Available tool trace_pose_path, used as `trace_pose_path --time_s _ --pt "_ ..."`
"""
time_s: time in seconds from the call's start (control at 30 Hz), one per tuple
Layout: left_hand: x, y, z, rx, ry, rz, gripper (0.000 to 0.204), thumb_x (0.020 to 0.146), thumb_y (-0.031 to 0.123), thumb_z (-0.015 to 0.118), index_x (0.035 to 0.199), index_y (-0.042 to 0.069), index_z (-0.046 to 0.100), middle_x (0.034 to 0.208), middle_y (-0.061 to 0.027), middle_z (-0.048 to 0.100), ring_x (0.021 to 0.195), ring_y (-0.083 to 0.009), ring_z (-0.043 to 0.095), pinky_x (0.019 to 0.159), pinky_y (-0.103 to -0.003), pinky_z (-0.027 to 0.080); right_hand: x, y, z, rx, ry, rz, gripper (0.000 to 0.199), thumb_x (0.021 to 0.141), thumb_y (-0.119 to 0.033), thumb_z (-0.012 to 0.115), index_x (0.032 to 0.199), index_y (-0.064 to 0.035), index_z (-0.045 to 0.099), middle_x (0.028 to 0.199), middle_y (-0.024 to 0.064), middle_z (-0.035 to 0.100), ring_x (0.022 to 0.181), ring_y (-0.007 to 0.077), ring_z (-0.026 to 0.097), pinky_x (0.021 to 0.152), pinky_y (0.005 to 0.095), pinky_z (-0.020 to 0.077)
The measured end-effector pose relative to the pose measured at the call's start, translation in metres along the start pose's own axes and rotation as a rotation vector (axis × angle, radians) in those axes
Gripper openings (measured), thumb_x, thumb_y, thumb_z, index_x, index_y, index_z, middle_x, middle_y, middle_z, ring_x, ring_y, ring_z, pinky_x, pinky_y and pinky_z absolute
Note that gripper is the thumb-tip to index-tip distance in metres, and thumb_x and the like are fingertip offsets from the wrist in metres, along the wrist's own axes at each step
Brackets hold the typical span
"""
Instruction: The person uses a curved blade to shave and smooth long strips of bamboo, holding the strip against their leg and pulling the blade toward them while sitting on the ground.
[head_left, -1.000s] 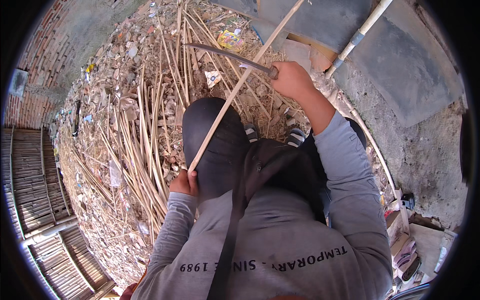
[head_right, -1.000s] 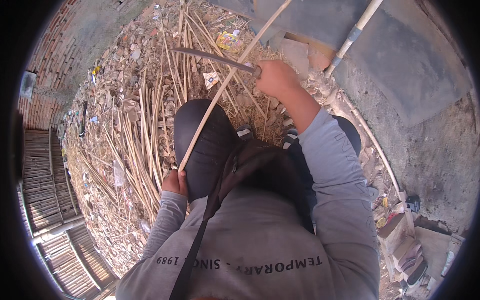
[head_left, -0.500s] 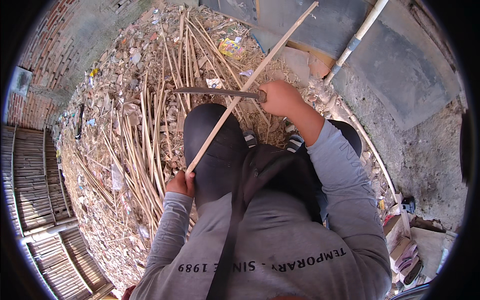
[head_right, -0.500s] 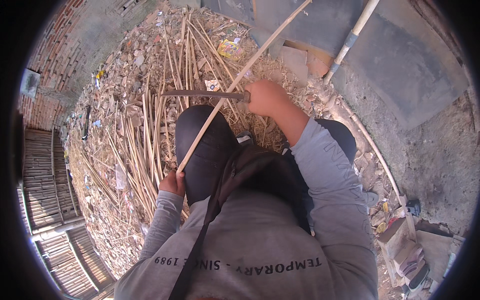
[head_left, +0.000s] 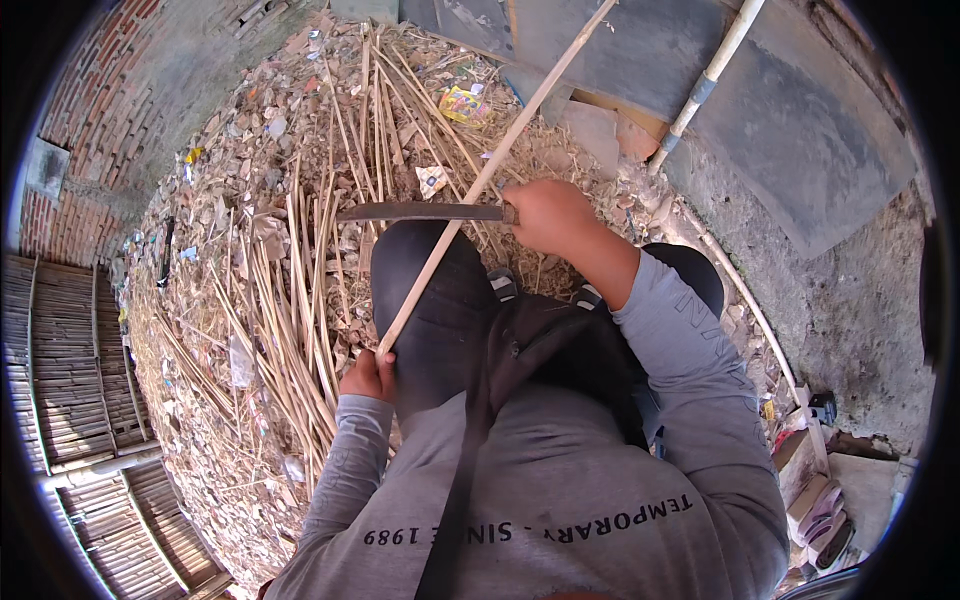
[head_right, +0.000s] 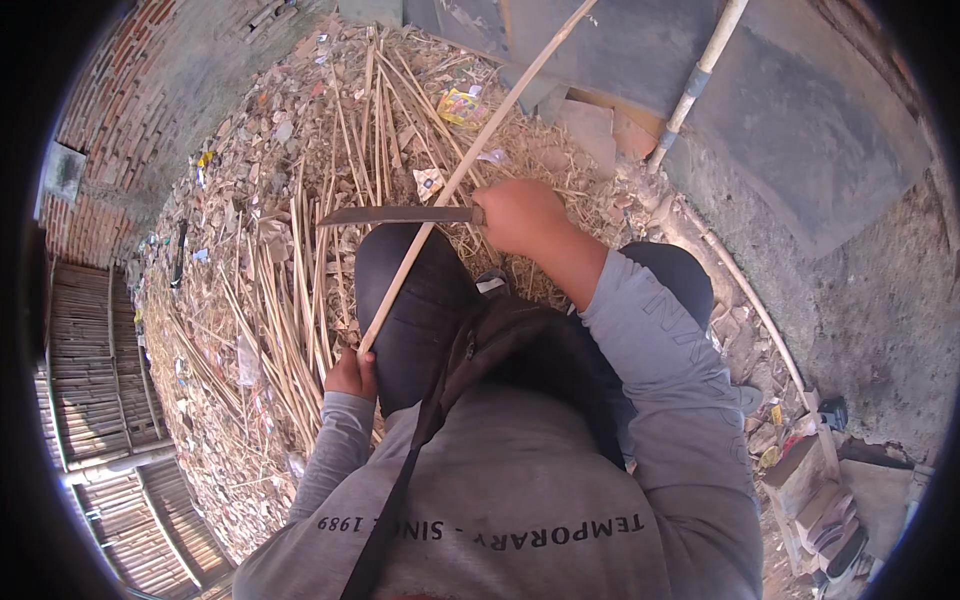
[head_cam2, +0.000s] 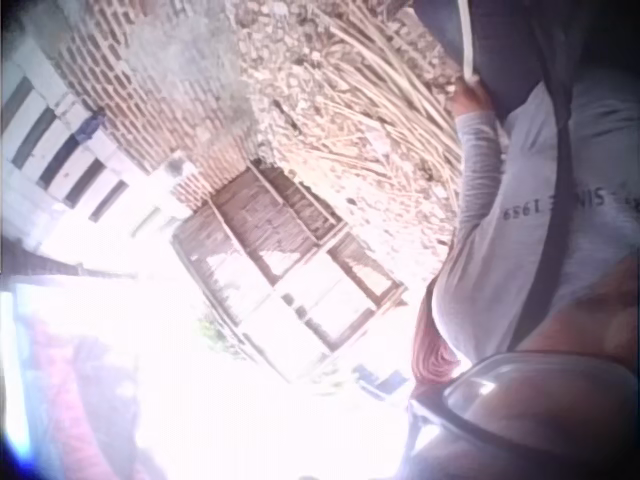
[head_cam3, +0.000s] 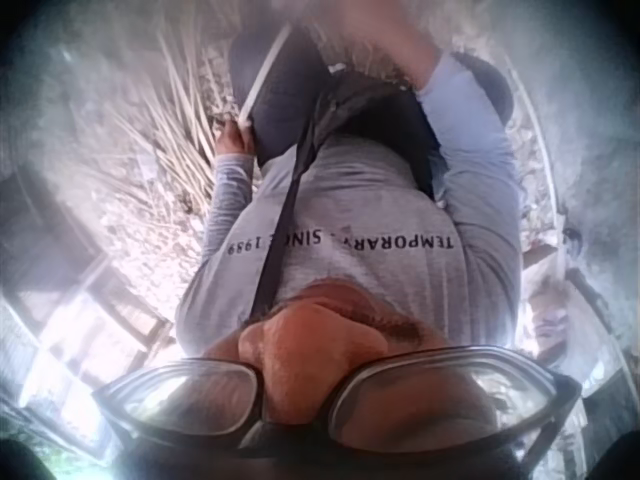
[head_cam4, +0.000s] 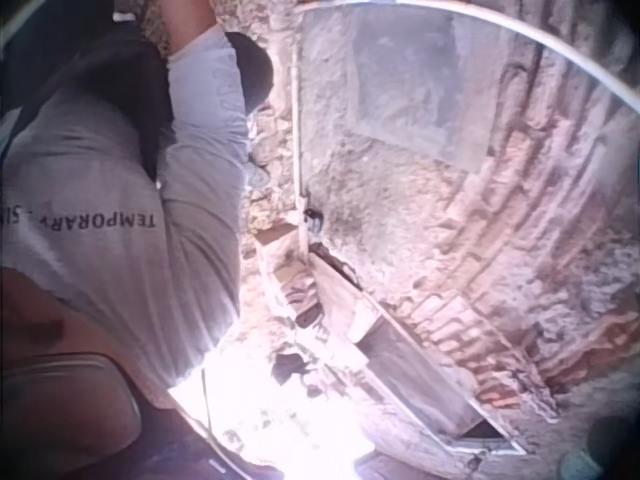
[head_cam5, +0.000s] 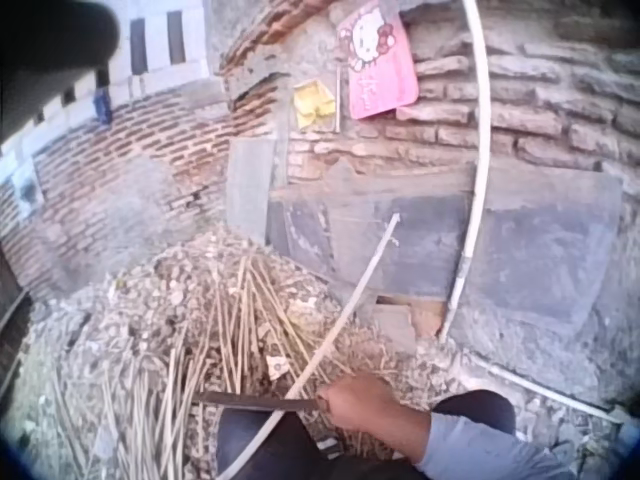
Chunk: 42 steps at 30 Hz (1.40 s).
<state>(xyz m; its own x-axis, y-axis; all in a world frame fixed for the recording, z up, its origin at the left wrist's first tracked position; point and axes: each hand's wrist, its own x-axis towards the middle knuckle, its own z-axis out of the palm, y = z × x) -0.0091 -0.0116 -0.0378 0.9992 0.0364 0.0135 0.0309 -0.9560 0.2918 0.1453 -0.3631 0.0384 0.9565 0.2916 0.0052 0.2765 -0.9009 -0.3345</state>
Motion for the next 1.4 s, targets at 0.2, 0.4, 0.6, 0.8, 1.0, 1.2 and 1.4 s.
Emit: trace_pose_path --time_s 0.2,0.4,0.6,0.8,1.0,1.2,1.4 --pt "0.008 0.010 0.000 -0.035 0.004 -0.004 0.048 0.091 0.051 0.051 0.078 0.005 0.050 0.063 -0.0233 0.058 0.062 -0.0463 0.058 0.056 -0.054 0.045 0.014 0.036 0.000 0.103 0.057 0.198 0.027 0.071 -0.019 0.066 0.097 -0.0107 0.066 0.084 0.0166 0.067 0.083 0.0368 0.065 0.073 0.0477 0.0520" --pt "0.002 -0.006 0.005 -0.055 0.004 0.041 0.049 0.093 0.051 0.049 0.076 0.005 0.050 0.061 -0.0232 0.057 0.060 -0.0462 0.058 0.055 -0.054 0.044 0.005 0.010 -0.003 0.049 0.024 0.062 0.028 0.071 -0.020 0.065 0.098 -0.0111 0.065 0.086 0.0171 0.067 0.085 0.0373 0.064 0.074 0.0476 0.0520" --pt "0.012 0.002 -0.002 -0.015 -0.023 0.047 0.051 0.093 0.052 0.049 0.075 0.004 0.049 0.062 -0.0235 0.057 0.061 -0.0465 0.058 0.055 -0.054 0.044 0.020 0.059 0.002 0.155 0.092 0.200 0.021 0.073 -0.020 0.063 0.091 -0.0092 0.068 0.084 0.0184 0.066 0.083 0.0373 0.064 0.073 0.0474 0.0517" --pt "0.005 -0.004 -0.002 -0.025 0.007 0.054 0.049 0.093 0.050 0.049 0.076 0.004 0.050 0.063 -0.0225 0.057 0.063 -0.0462 0.057 0.058 -0.053 0.045 0.010 0.024 -0.002 0.112 0.090 0.097 0.029 0.072 -0.019 0.065 0.099 -0.0095 0.066 0.086 0.0171 0.067 0.083 0.0366 0.064 0.074 0.0457 0.0520" --pt "0.016 0.003 -0.005 -0.003 -0.061 0.035 0.049 0.093 0.050 0.048 0.079 0.004 0.050 0.064 -0.0229 0.058 0.064 -0.0457 0.058 0.057 -0.053 0.044 0.024 0.081 0.004 0.211 0.118 0.305 0.028 0.071 -0.018 0.062 0.097 -0.0082 0.066 0.092 0.0167 0.068 0.088 0.0370 0.064 0.078 0.0451 0.0519" --pt "0.013 0.004 -0.018 0.010 -0.058 0.056 0.050 0.093 0.051 0.048 0.081 0.003 0.051 0.064 -0.0246 0.058 0.063 -0.0464 0.058 0.056 -0.053 0.044 0.020 0.076 0.006 0.247 0.181 0.278 0.025 0.073 -0.020 0.063 0.095 -0.0088 0.066 0.090 0.0180 0.067 0.087 0.0371 0.064 0.078 0.0458 0.0518" --pt "0.011 -0.005 0.001 0.011 0.012 0.087 0.048 0.093 0.050 0.049 0.081 0.003 0.051 0.063 -0.0242 0.058 0.062 -0.0459 0.059 0.055 -0.053 0.044 0.011 0.048 -0.001 0.081 0.096 0.092 0.021 0.072 -0.020 0.064 0.091 -0.0111 0.067 0.081 0.0153 0.066 0.084 0.0351 0.065 0.074 0.0483 0.0515"
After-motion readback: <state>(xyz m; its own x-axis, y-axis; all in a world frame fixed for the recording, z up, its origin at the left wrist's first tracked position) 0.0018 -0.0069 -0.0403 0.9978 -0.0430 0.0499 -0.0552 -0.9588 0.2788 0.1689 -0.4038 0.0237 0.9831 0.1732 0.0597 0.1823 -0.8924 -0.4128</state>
